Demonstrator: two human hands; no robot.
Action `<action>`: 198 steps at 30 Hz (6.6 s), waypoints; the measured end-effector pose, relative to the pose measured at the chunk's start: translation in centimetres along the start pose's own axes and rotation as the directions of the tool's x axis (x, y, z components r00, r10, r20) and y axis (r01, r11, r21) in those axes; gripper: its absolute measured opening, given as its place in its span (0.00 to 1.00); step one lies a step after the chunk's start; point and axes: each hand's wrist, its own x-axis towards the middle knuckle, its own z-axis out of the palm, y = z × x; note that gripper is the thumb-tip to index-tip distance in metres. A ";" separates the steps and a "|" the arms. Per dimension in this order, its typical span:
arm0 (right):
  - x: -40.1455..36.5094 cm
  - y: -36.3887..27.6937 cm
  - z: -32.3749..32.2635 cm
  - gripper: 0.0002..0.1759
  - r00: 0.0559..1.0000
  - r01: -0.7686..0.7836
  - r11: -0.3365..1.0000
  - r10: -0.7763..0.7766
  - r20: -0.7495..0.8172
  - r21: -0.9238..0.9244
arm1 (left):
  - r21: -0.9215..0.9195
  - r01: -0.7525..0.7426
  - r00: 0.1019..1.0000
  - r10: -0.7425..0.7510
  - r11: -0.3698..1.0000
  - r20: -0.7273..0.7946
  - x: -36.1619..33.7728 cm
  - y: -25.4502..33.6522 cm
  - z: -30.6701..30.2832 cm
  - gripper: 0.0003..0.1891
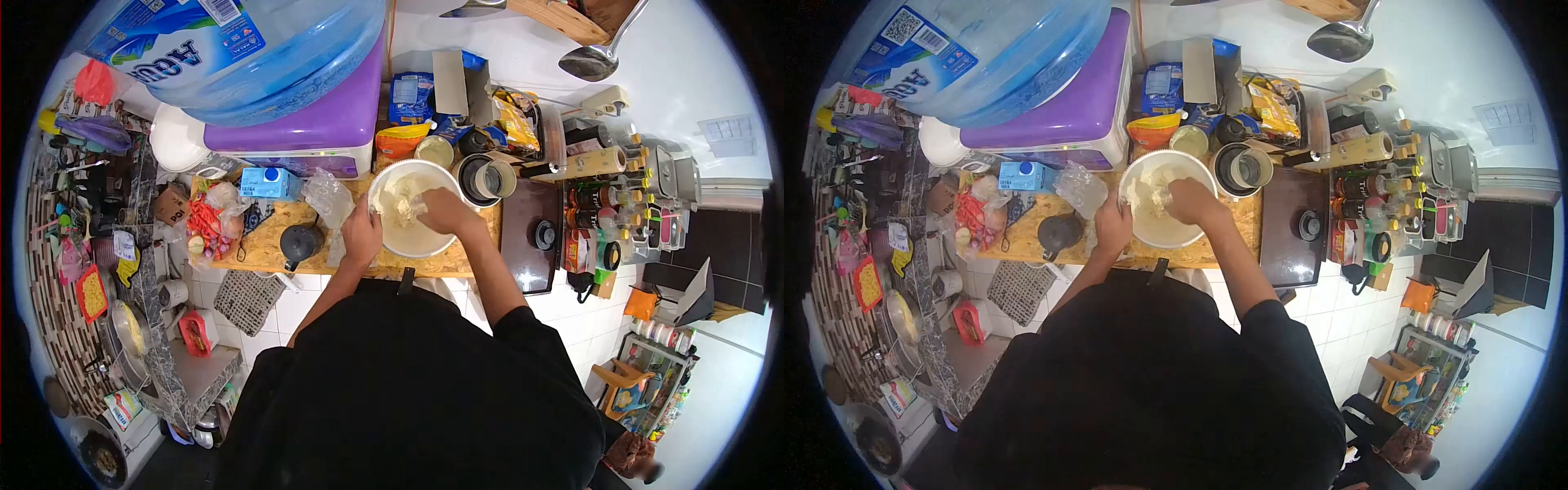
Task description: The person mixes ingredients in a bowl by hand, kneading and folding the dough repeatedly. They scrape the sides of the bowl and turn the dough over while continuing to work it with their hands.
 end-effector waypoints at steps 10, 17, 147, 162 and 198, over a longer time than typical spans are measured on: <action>6.0 1.4 10.1 0.23 0.967 -0.061 0.972 0.002 -0.253 -0.225 | -0.021 -0.024 0.999 0.023 0.999 -0.038 0.0 -0.6 0.5 0.24; 2.8 2.1 10.0 0.17 0.997 0.026 0.982 -0.038 -0.061 -0.185 | -0.021 0.022 1.000 -0.022 1.000 -0.015 0.0 0.2 0.2 0.24; 1.9 0.4 4.8 0.26 0.993 -0.070 0.944 0.035 0.115 0.323 | -0.011 0.005 0.999 -0.006 1.000 -0.042 -0.2 0.2 0.4 0.24; -2.5 -5.5 -7.4 0.18 0.997 0.063 0.998 -0.062 -0.051 0.018 | -0.092 -0.056 0.995 0.048 0.994 -0.092 -0.2 1.0 -0.3 0.20; -2.2 -1.6 -7.3 0.31 0.930 -0.101 0.875 -0.085 0.358 0.473 | -0.065 0.006 1.000 -0.006 0.998 0.006 -0.1 0.9 -0.3 0.25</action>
